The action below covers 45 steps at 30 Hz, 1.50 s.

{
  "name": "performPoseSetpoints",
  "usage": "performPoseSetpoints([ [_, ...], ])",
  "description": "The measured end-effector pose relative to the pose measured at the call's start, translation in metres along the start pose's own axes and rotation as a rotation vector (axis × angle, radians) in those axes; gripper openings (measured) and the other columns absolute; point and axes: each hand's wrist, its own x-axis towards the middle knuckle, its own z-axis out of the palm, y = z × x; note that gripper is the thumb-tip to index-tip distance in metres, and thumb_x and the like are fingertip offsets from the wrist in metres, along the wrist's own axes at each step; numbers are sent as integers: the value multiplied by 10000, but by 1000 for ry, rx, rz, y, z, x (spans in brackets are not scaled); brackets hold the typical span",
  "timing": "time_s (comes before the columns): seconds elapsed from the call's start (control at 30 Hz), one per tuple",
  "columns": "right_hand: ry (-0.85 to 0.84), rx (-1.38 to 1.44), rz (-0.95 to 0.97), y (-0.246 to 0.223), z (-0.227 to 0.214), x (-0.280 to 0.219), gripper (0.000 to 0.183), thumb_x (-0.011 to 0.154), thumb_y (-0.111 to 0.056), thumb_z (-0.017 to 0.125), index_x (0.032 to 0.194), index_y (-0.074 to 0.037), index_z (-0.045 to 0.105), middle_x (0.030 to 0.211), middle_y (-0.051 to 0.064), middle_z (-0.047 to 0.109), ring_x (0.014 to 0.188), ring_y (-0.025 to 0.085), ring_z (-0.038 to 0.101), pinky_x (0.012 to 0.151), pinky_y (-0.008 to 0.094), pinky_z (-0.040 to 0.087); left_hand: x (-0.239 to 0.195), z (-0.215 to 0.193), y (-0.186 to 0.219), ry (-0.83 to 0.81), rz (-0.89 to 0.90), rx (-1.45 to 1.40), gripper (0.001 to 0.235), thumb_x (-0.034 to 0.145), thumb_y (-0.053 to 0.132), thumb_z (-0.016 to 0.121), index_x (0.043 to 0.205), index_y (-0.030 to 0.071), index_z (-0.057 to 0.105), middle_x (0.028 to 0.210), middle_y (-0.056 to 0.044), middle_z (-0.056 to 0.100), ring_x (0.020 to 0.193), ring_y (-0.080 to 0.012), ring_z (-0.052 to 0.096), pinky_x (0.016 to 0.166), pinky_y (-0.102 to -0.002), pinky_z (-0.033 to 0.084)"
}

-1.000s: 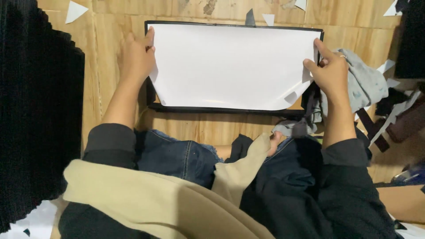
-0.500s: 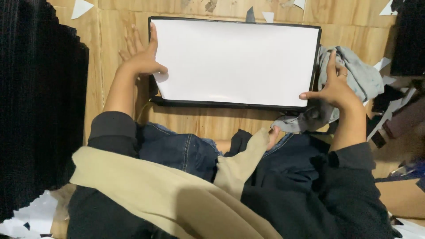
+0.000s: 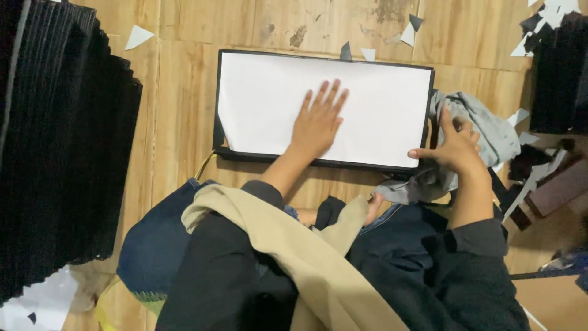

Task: The person places a white sheet into a black photo album frame, wipes the surface with a cloth, and then places a brown cardboard insert with white strips into the frame. They smooth the insert and repeat the process with another white sheet and wipe.

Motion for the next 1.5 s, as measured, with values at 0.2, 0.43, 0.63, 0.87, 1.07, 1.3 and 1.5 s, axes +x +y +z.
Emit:
performPoseSetpoints([
  [0.2,190,-91,6,36,7,38,1121,577,-689,562,1502,-346,29,1510,93,-208,1347,381,-216,1072,633,-50,-15,-36,-82,-33,-441,-26,526,1032,312,294,1503,160,115,1550,-83,41,1426,-305,14,1155,-488,45],
  [0.43,476,107,-42,89,25,94,658,760,-217,693,1368,-269,448,1433,120,224,1219,486,231,1005,608,243,-24,-48,-85,-84,-642,-10,624,1012,563,282,1528,279,76,1518,-116,-115,1357,-500,-76,1056,-703,46],
  [0.63,1525,-27,-438,121,-53,45,447,668,-50,633,1111,-39,688,868,223,584,728,422,565,634,486,437,-27,-49,-81,-28,-629,25,674,952,602,267,1508,254,109,1531,-145,-21,1349,-520,17,1039,-689,108],
  [0.87,1214,518,-852,79,-85,-44,316,1048,-143,619,1280,59,545,1194,249,551,1072,379,533,855,472,480,-27,-64,-77,9,-666,-151,560,991,485,326,1490,246,241,1544,-178,91,1368,-490,-12,1066,-684,25],
  [1.07,940,599,-1034,-151,45,-53,648,860,69,611,1413,62,273,1403,382,293,1304,553,253,1077,635,239,-27,-43,-87,106,-633,-214,489,1012,341,232,1467,178,309,1523,-204,180,1371,-483,20,1062,-669,11],
  [1.3,679,-274,-842,-190,149,-4,687,743,-454,691,1374,-402,426,1489,188,217,1301,572,155,760,823,262,-26,-4,-103,330,-672,-333,497,1023,293,140,1461,126,304,1510,-84,291,1402,-357,108,1115,-555,25],
  [1.5,1029,-258,-690,-114,127,80,476,729,-372,684,1192,-443,599,1358,110,466,1141,451,454,797,663,354,-35,-36,-103,173,-617,-194,462,1019,267,298,1461,137,327,1528,-100,221,1398,-367,117,1112,-566,102],
])
